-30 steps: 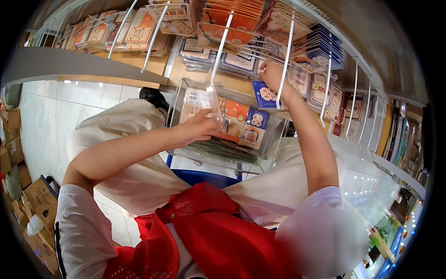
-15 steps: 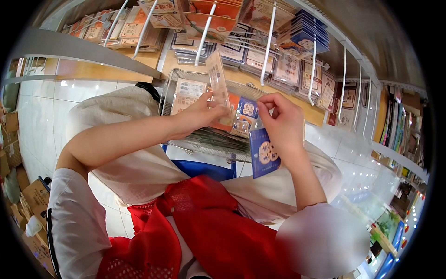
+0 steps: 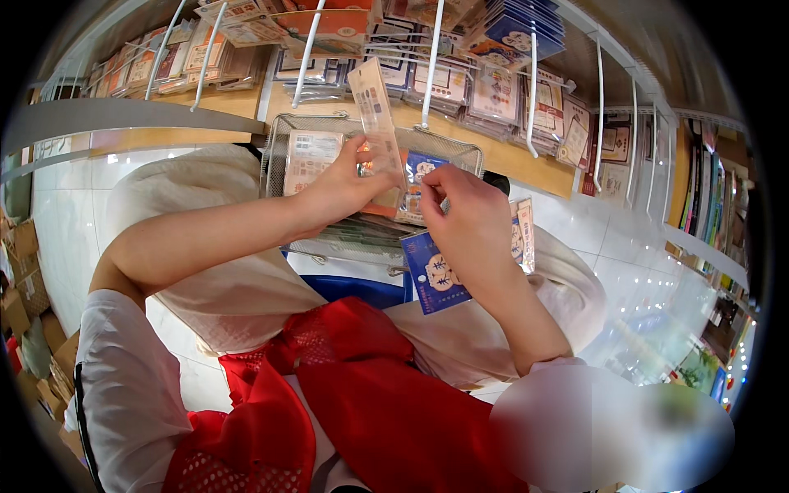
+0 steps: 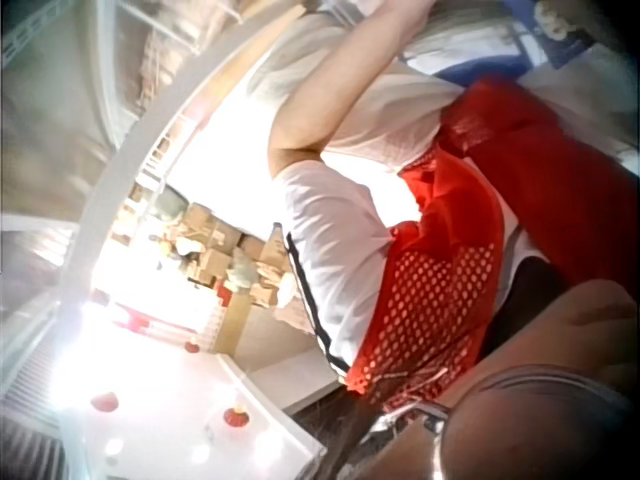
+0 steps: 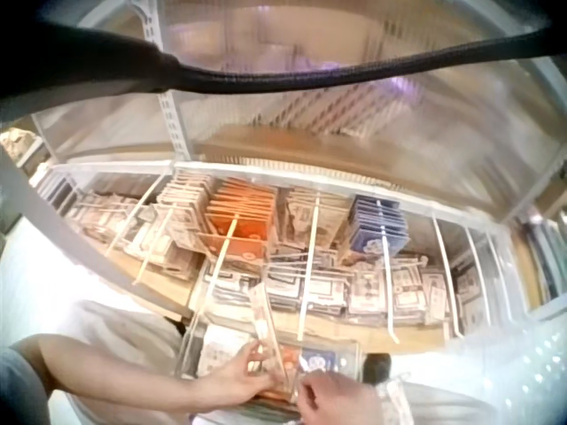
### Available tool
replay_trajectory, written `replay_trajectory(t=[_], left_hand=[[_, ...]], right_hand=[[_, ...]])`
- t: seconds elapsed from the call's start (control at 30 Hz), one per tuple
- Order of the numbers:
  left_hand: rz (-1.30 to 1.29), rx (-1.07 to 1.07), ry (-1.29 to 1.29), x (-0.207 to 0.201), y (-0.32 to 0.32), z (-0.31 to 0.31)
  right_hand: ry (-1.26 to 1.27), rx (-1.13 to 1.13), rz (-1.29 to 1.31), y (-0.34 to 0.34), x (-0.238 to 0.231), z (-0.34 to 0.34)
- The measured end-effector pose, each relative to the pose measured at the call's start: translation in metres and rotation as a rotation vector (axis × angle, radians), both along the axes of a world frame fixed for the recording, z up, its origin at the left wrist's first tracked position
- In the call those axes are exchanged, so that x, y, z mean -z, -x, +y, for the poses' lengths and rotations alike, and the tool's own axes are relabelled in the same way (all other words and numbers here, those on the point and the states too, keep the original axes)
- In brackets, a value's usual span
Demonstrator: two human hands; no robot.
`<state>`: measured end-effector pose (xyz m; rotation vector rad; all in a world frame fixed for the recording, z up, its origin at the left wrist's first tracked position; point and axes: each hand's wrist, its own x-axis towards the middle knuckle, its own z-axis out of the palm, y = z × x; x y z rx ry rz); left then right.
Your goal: The person sorts through packaged stationery items from a wire basket by hand and places them into the shelf display slots.
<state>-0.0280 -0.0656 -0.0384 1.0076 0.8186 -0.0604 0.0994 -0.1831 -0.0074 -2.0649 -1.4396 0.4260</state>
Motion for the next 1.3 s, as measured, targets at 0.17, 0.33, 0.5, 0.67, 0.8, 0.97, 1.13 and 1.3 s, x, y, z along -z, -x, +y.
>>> replay_trajectory(t=[0.17,0.33,0.5,0.67,0.8,0.97,1.13,1.3], left_hand=[[0.003,0.042,-0.167,0.015,0.003,-0.001],[0.026,0.007,-0.148,0.006,0.001,0.002],[0.033,0.003,-0.137,0.002,0.005,0.005],[0.019,-0.025,-0.073,-0.006,0.005,0.007],[0.005,-0.044,-0.082,0.002,0.007,0.007],[0.040,-0.106,-0.108,-0.001,0.009,0.003],[0.041,-0.121,-0.125,0.000,0.010,0.002],[0.048,-0.128,-0.150,0.003,0.010,0.002]], right_hand=[[-0.003,0.006,-0.023,0.000,0.001,0.001],[-0.040,0.016,0.006,0.004,-0.002,0.003],[-0.052,0.001,-0.018,0.010,-0.001,0.006],[-0.093,-0.015,-0.041,0.010,0.002,0.008],[-0.063,-0.026,-0.082,0.013,0.002,0.011],[-0.053,-0.011,-0.115,0.014,0.001,0.013],[-0.040,-0.009,-0.146,0.018,-0.001,0.014],[0.002,-0.042,-0.126,0.020,0.000,0.014]])
